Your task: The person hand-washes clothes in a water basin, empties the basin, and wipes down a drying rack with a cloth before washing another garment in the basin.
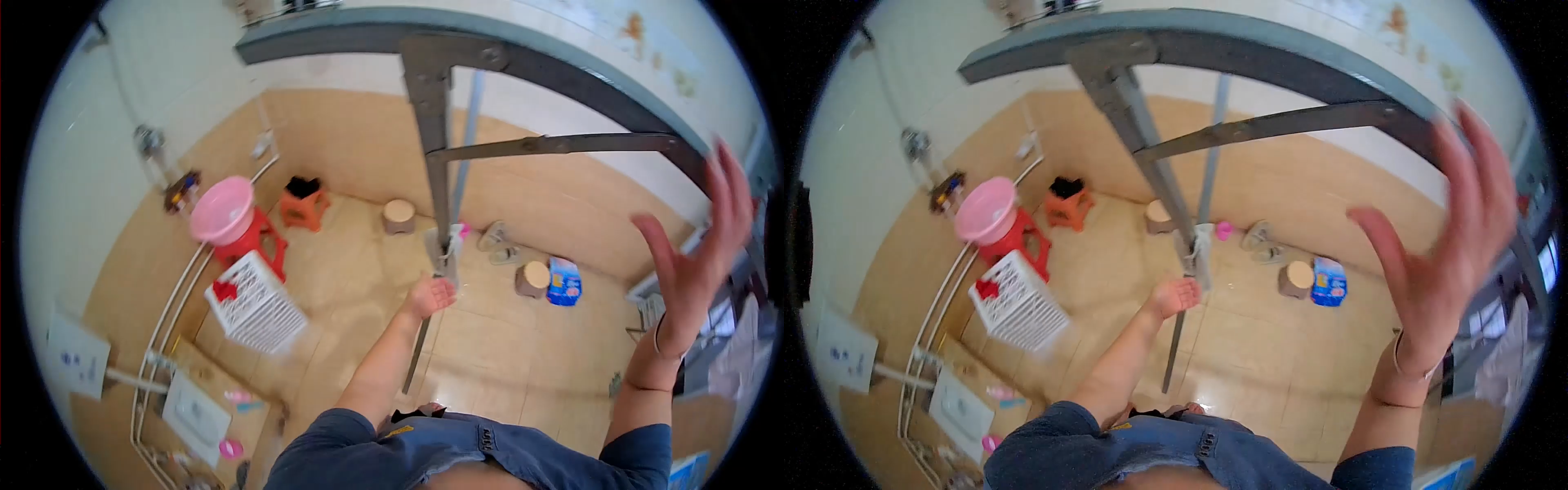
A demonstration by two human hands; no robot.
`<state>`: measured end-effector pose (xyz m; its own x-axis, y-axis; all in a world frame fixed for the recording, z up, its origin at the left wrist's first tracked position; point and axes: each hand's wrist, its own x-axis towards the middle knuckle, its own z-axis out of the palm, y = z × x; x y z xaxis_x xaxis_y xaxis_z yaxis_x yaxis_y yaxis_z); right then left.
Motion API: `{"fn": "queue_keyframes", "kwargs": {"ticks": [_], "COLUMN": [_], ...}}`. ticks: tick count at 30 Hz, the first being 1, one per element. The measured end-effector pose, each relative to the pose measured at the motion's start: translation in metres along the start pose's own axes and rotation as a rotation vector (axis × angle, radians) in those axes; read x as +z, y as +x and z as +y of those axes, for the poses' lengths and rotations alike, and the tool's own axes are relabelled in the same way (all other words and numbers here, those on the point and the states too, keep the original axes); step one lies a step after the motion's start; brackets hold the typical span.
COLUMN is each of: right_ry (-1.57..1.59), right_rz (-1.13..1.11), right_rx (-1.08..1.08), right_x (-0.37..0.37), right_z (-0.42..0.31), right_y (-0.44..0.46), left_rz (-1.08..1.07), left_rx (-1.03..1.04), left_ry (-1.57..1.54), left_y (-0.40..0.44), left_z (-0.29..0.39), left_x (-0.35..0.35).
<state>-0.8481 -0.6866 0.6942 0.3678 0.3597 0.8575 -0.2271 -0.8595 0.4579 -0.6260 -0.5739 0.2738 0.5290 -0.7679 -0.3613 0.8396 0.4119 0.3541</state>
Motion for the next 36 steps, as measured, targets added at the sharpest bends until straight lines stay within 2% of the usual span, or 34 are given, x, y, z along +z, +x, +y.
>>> {"fn": "queue_keyframes", "kwargs": {"ticks": [1, 3, 4, 5, 6, 7, 9, 10, 11, 13, 15, 18, 27, 29, 30, 32, 33, 34, 36], "right_ry": [-0.169, -0.319, -0.292, -0.260, -0.223, -0.238, -0.270, -0.265, -0.251, -0.250, -0.220, -0.236, -0.266, -0.280, -0.293, -0.290, -0.274, -0.249, -0.247], "right_rz": [-0.102, -0.167, -0.099, -0.029, -0.049, -0.085, -0.134, -0.138, -0.141, -0.152, -0.118, -0.073, -0.114, -0.111, -0.100, -0.106, -0.092, -0.077, -0.082], "right_rx": [-0.074, -0.101, -0.048, 0.002, 0.111, 0.127, 0.154, 0.099, 0.045, 0.026, -0.018, -0.032, -0.004, -0.001, 0.003, 0.065, 0.085, 0.103, 0.125], "right_x": [-0.002, 0.002, 0.003, 0.000, -0.004, -0.005, -0.010, -0.012, -0.014, -0.020, -0.024, -0.029, -0.013, -0.009, -0.007, -0.005, -0.004, -0.003, 0.000], "right_z": [0.004, 0.013, 0.018, 0.022, 0.025, 0.033, 0.047, 0.052, 0.055, 0.061, 0.069, 0.064, 0.043, 0.042, 0.041, 0.042, 0.041, 0.040, 0.042], "right_y": [0.014, 0.014, 0.013, 0.014, 0.017, 0.013, 0.010, 0.012, 0.012, 0.012, 0.015, 0.021, 0.020, 0.020, 0.020, 0.015, 0.011, 0.009, 0.005], "left_rz": [-0.032, -0.167, -0.195, -0.155, -0.102, -0.110, -0.272, -0.268, -0.396, -0.520, -0.284, -0.338, -0.261, -0.233, -0.222, -0.247, -0.168, -0.135, -0.090], "left_rx": [-0.037, 0.042, 0.017, 0.043, 0.065, 0.039, 0.193, 0.175, 0.106, 0.032, 0.211, 0.122, 0.172, 0.152, 0.158, 0.049, 0.037, 0.060, -0.014], "left_ry": [0.022, -0.187, -0.174, -0.330, -0.490, -0.481, -0.899, -0.895, -0.942, -0.988, -0.806, -0.874, -0.823, -0.568, -0.577, -0.018, 0.115, 0.091, 0.249], "left_y": [0.010, 0.023, 0.029, 0.034, 0.038, 0.043, 0.052, 0.065, 0.084, 0.080, 0.043, 0.044, 0.054, 0.051, 0.046, 0.030, 0.000, -0.012, -0.041], "left_z": [0.002, 0.008, 0.011, 0.013, 0.014, 0.019, 0.039, 0.044, 0.049, 0.056, 0.065, 0.078, 0.075, 0.071, 0.067, 0.058, 0.056, 0.054, 0.050], "left_x": [0.013, 0.038, 0.051, 0.062, 0.069, 0.074, 0.077, 0.068, 0.051, 0.045, 0.069, 0.058, 0.043, 0.037, 0.029, 0.005, 0.009, -0.010, -0.056]}}
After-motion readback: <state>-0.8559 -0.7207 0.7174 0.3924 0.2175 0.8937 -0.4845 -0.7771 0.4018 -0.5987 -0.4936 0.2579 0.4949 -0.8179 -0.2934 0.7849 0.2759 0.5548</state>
